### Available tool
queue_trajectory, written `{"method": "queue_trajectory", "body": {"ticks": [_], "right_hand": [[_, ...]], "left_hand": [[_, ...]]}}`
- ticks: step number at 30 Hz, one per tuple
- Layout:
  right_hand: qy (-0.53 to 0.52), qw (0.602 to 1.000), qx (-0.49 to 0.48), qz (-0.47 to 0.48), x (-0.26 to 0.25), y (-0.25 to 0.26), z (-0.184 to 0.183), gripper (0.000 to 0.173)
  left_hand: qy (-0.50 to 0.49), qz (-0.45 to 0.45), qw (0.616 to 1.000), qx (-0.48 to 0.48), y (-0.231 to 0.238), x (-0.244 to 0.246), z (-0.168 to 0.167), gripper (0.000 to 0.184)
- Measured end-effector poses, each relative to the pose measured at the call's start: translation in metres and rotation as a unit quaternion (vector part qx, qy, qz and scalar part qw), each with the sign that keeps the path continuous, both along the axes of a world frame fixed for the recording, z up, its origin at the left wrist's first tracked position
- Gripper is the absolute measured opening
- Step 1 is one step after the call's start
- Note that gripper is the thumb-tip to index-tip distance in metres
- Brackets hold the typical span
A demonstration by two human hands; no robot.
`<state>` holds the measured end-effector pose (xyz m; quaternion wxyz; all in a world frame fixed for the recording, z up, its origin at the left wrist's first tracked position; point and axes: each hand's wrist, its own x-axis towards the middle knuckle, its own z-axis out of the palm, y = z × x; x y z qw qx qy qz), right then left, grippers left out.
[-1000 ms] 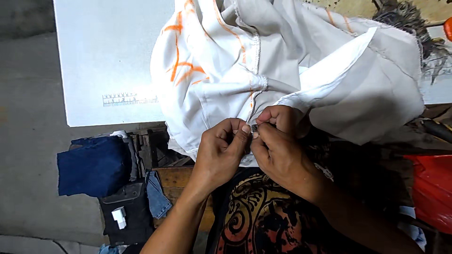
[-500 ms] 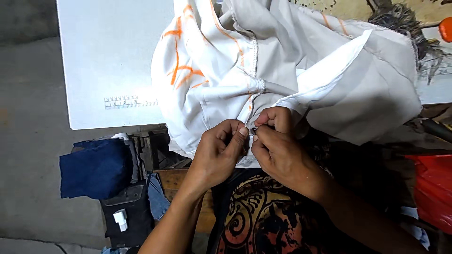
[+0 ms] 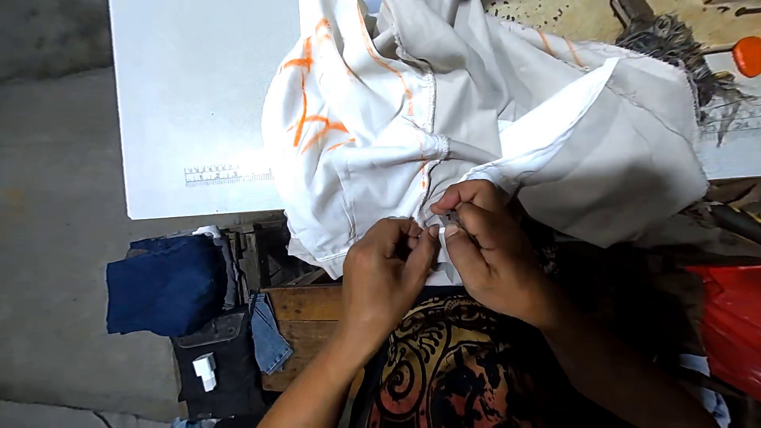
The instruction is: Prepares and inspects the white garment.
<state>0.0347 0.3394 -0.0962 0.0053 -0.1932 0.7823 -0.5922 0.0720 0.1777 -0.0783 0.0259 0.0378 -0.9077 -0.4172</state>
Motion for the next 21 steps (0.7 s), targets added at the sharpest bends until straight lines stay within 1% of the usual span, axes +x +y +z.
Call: {"method": "queue_trajectory", "body": {"ticks": [1,2,5,7,10,15,21], "right_hand": [[0.007,1.0,0.001,-0.002,0.001,-0.001,-0.001,0.019],[0.009,1.0,0.004,-0.002,0.002,-0.003,-0.002,0.019],[0.012,1.0,0.029,0.002,0.006,-0.006,-0.005,0.022],[0.029,0.999,0.045,0.003,0.008,-0.009,-0.007,0.024],[0.043,0.997,0.06,0.01,0.009,-0.01,-0.009,0.025],[0.028,0.996,0.078,0.015,0.008,-0.01,-0.005,0.025],[0.033,0.995,0.088,0.016,0.008,-0.01,-0.005,0.026]], "left_hand": [[0.005,0.006,1.0,-0.004,0.002,0.0,-0.002,0.014],[0.003,0.008,1.0,0.013,0.003,0.0,-0.003,0.013],[-0.035,0.001,0.992,0.118,-0.001,-0.002,-0.002,0.009],[-0.064,-0.013,0.985,0.161,-0.006,-0.002,-0.001,0.007],[-0.085,-0.027,0.98,0.176,-0.011,-0.003,0.001,0.007],[-0.085,-0.038,0.979,0.182,-0.014,-0.003,0.0,0.009],[-0.087,-0.04,0.978,0.186,-0.015,-0.003,0.0,0.008]]}}
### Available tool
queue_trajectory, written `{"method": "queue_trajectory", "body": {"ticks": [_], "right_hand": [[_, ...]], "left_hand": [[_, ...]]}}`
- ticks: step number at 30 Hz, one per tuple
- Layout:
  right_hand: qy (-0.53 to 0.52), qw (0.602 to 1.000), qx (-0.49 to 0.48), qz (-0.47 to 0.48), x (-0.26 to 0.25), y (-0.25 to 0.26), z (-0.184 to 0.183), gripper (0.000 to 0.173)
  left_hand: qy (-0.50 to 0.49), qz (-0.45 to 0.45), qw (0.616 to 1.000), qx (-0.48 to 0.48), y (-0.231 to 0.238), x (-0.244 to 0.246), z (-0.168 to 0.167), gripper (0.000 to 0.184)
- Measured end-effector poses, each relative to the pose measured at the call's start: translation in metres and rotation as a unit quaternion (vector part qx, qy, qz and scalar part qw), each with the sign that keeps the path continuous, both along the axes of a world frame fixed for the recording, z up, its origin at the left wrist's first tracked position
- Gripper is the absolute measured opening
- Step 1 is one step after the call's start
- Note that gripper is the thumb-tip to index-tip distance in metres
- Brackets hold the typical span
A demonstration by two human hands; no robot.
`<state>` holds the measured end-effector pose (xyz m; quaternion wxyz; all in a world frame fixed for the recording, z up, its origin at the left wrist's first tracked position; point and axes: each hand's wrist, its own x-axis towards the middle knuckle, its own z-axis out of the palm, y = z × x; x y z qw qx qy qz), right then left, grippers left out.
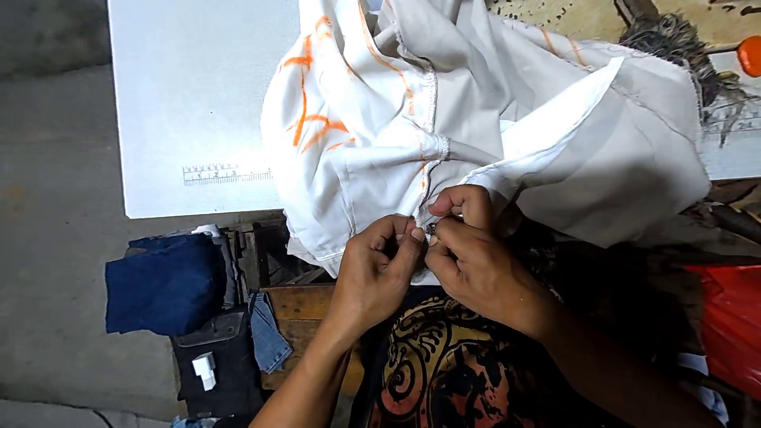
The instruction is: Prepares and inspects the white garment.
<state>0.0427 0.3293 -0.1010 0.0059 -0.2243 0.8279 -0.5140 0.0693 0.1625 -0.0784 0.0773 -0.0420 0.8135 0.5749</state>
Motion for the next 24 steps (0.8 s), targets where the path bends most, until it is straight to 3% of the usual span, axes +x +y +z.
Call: {"method": "queue_trajectory", "body": {"ticks": [7,11,15,20,24], "right_hand": [[0.006,1.0,0.008,-0.018,0.001,-0.004,-0.001,0.026],[-0.001,0.998,0.057,0.035,0.001,0.001,0.001,0.021],[-0.028,0.999,-0.023,0.013,-0.001,0.003,0.0,0.026],[-0.047,0.993,-0.102,-0.037,0.0,0.001,0.001,0.02],[-0.044,0.992,-0.108,-0.045,0.002,0.0,0.001,0.02]], "left_hand": [[-0.003,0.002,1.0,-0.003,0.0,-0.001,0.0,0.009],[-0.003,-0.013,1.0,0.004,0.001,0.0,-0.002,0.011],[0.003,-0.022,1.0,0.005,-0.005,-0.002,-0.001,0.01],[0.062,0.029,0.995,-0.07,0.001,-0.001,0.0,0.006],[0.115,0.044,0.982,-0.142,0.01,-0.005,-0.003,0.013]]}}
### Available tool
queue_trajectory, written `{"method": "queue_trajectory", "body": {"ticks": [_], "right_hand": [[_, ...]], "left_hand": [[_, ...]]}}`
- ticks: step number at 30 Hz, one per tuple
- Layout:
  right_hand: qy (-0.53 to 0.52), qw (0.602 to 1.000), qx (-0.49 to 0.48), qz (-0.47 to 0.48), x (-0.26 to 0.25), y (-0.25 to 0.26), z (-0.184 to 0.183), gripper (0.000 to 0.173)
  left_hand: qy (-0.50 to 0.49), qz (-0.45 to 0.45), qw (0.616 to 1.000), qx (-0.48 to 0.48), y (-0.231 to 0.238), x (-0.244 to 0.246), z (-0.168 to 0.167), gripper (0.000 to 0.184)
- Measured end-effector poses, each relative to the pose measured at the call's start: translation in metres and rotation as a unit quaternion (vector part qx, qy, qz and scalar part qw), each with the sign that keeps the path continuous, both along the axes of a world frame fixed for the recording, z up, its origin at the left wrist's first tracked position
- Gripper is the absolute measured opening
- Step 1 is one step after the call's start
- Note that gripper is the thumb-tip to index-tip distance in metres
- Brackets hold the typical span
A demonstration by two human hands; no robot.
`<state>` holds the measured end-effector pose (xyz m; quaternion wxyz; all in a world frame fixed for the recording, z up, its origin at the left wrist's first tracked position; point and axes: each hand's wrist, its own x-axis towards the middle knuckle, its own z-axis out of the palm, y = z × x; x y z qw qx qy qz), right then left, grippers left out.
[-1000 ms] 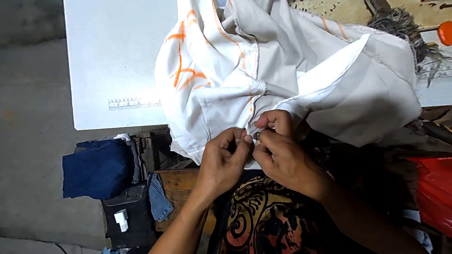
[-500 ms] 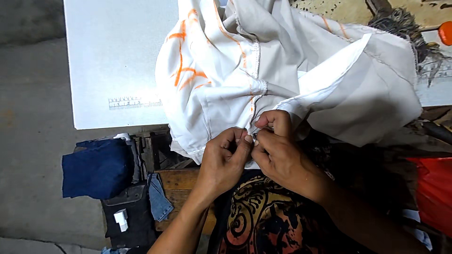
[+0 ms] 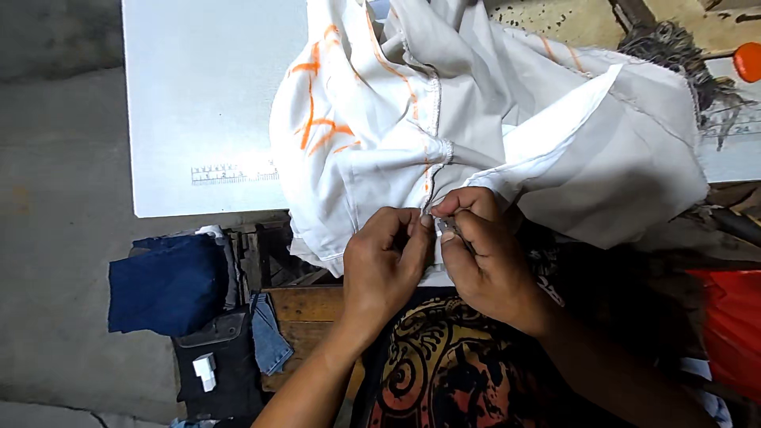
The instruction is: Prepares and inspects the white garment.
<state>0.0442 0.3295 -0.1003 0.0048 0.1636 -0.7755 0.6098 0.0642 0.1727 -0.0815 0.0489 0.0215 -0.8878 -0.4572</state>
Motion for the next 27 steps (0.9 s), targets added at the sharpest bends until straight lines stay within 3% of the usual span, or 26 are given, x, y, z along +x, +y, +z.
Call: {"method": "queue_trajectory", "body": {"ticks": [5,10,13,15,18,22,25,27], "right_hand": [[0.004,0.999,0.044,-0.032,0.002,-0.008,0.001,0.018],[0.02,0.996,0.081,-0.011,0.004,-0.014,0.001,0.024],[-0.013,0.998,0.004,0.056,-0.005,0.02,0.02,0.02],[0.027,0.999,-0.016,0.005,-0.013,0.068,0.036,0.02],[0.095,0.969,0.128,-0.189,-0.039,0.161,0.05,0.019],[-0.041,0.887,0.33,-0.321,-0.075,0.246,0.05,0.033],[-0.096,0.847,0.404,-0.331,-0.082,0.26,0.053,0.045],[-0.013,0.843,0.419,-0.337,-0.069,0.235,0.071,0.052]], "left_hand": [[-0.049,-0.026,0.994,0.095,-0.004,-0.004,0.002,0.012],[-0.055,-0.025,0.993,0.103,-0.006,-0.001,0.001,0.013],[-0.016,-0.027,0.996,0.078,-0.004,0.0,-0.001,0.017],[0.043,-0.029,0.998,0.021,-0.006,0.003,0.002,0.022],[0.127,-0.054,0.988,-0.072,-0.004,0.022,0.012,0.025],[0.153,-0.112,0.973,-0.13,0.007,0.05,0.032,0.026],[0.153,-0.15,0.97,-0.111,0.003,0.068,0.039,0.026],[0.159,-0.156,0.97,-0.096,-0.002,0.077,0.043,0.026]]}}
